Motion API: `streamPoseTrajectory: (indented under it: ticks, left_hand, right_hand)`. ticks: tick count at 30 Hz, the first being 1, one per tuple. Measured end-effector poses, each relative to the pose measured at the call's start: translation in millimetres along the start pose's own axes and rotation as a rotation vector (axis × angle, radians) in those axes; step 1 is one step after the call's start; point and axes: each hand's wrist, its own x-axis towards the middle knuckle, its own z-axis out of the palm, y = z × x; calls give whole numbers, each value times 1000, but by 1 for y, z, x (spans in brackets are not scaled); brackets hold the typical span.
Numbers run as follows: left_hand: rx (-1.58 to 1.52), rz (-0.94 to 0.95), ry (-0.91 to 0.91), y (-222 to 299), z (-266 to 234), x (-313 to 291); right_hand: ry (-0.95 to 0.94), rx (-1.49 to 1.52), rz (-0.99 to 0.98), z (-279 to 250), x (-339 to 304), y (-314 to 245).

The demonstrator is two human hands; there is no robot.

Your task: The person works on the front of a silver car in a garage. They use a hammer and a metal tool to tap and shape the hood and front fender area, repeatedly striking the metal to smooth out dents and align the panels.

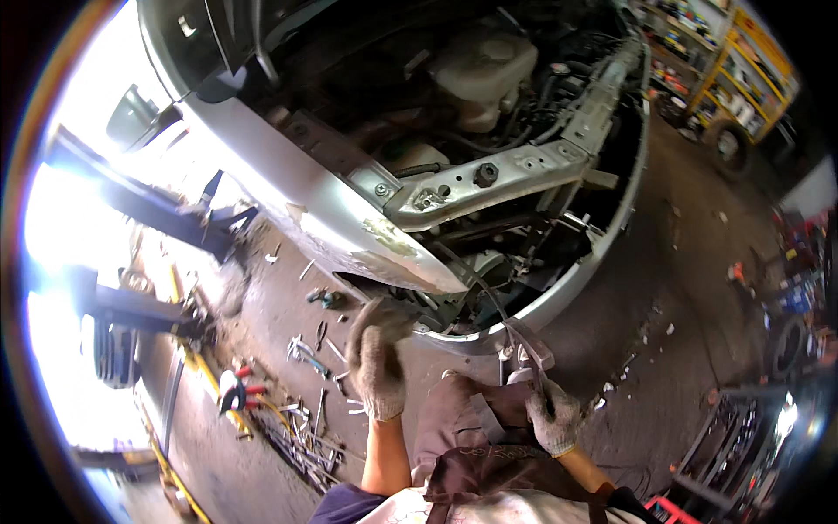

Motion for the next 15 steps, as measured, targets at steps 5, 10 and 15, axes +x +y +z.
streamPoseTrajectory:
  ticks: [5,10,15]
  left_hand:
    - [-573,-375,106,-1,84,23]
    - [-955,-341,-120,-12,102,27]
    - [-859,-215,156,1,140,23]
  right_hand:
    - [-185,145,-42,-45,48,17]
    - [-267,195,-121,-74,101,30]
    - [-358,185,-188,-97,129,25]
